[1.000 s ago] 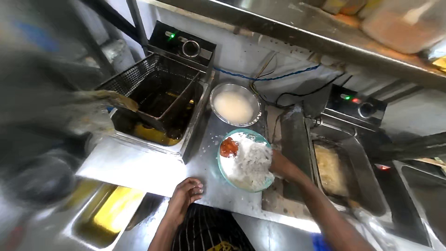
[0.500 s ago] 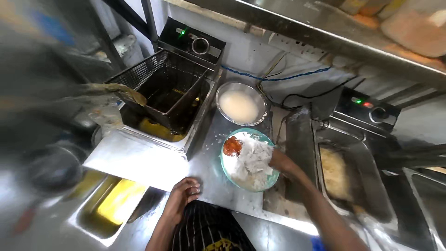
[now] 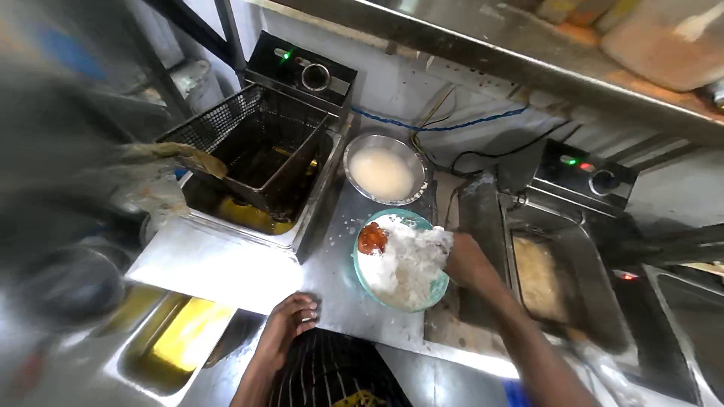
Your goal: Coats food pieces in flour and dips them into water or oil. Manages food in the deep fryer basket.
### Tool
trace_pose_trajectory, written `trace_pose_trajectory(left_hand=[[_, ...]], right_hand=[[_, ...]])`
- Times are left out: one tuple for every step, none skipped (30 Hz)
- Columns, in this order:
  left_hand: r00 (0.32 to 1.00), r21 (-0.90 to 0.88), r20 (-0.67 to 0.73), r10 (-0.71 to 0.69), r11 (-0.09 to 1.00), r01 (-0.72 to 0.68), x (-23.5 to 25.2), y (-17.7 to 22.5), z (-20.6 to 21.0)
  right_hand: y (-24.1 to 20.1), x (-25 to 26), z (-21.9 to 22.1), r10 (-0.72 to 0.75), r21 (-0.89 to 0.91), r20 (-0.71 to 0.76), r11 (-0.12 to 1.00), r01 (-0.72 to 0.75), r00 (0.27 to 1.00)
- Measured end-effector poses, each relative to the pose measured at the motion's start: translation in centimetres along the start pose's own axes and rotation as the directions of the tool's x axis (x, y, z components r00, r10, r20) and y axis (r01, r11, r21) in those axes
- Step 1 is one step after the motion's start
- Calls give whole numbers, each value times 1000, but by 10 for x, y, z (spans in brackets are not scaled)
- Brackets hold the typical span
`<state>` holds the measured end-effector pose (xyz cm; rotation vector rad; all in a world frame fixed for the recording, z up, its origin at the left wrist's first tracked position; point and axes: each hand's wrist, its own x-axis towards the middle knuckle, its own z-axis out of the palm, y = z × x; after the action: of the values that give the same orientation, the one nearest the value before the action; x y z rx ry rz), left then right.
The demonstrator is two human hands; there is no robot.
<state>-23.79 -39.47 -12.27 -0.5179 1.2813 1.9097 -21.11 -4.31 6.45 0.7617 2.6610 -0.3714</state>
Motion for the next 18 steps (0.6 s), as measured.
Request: trace_pose_trajectory(left_hand=[[1000, 3, -5, -9, 1000, 9, -1, -1, -1], [1000, 3, -9, -10, 1000, 10, 0, 2, 0], [1000, 3, -13, -7, 1000, 8, 1, 3, 0], [1000, -1, -17, -4, 1000, 4, 0, 3, -2], [1000, -13, -19, 5, 1000, -5, 0, 3, -4], [1000, -19, -19, 13, 1000, -14, 0, 3, -6], [1000, -16, -15, 13, 1000, -13, -1, 2, -8], [1000, -11, -10, 14, 1000, -14, 0, 3, -7], [1000, -10, -3, 23, 1000, -23, 2, 5, -5], [1000, -11, -1, 30, 999, -30, 1, 5, -5], [1000, -11, 3, 29, 1000, -29, -3, 4, -5], [999, -12, 13, 36, 999, -36, -2, 5, -3], [999, -16, 21, 45, 999, -45, -1, 7, -2], [999, -14, 23, 45, 999, -45, -4, 6, -1], [998, -13, 30, 49, 999, -48, -4, 6, 1], [998, -14, 35, 59, 998, -59, -3, 8, 4], [997, -14, 37, 63, 998, -63, -4, 7, 5], [997, -9, 41, 62, 998, -62, -5, 7, 6]], right_hand=[[-1, -2, 1, 25, -19, -10, 1000, -25, 1000], [-3, -4, -3, 47, -42, -25, 998, -48, 999], [-9, -8, -9, 67, -63, -41, 996, -70, 997], [-14, -15, -14, 82, -80, -54, 993, -87, 995], [-17, -19, -19, 85, -86, -60, 992, -90, 995], [-18, -20, -22, 73, -81, -64, 994, -78, 995], [-17, -22, -21, 60, -75, -68, 995, -65, 996], [-16, -24, -23, 47, -71, -76, 996, -53, 996], [-17, -22, -25, 40, -72, -72, 996, -45, 997], [-18, -21, -25, 36, -75, -59, 996, -41, 998], [-17, -22, -22, 39, -81, -43, 996, -43, 998], [-16, -20, -20, 31, -78, -37, 996, -34, 999], [-15, -16, -20, 22, -62, -32, 998, -24, 999], [-12, -18, -18, 13, -37, -30, 999, -14, 999], [-9, -20, -19, -4, 5, -42, 1000, 4, 999], [-8, -20, -23, -29, 56, -59, 998, 32, 998], [-7, -22, -26, -47, 103, -62, 993, 53, 997], [-5, -24, -29, -67, 142, -73, 987, 77, 995]])
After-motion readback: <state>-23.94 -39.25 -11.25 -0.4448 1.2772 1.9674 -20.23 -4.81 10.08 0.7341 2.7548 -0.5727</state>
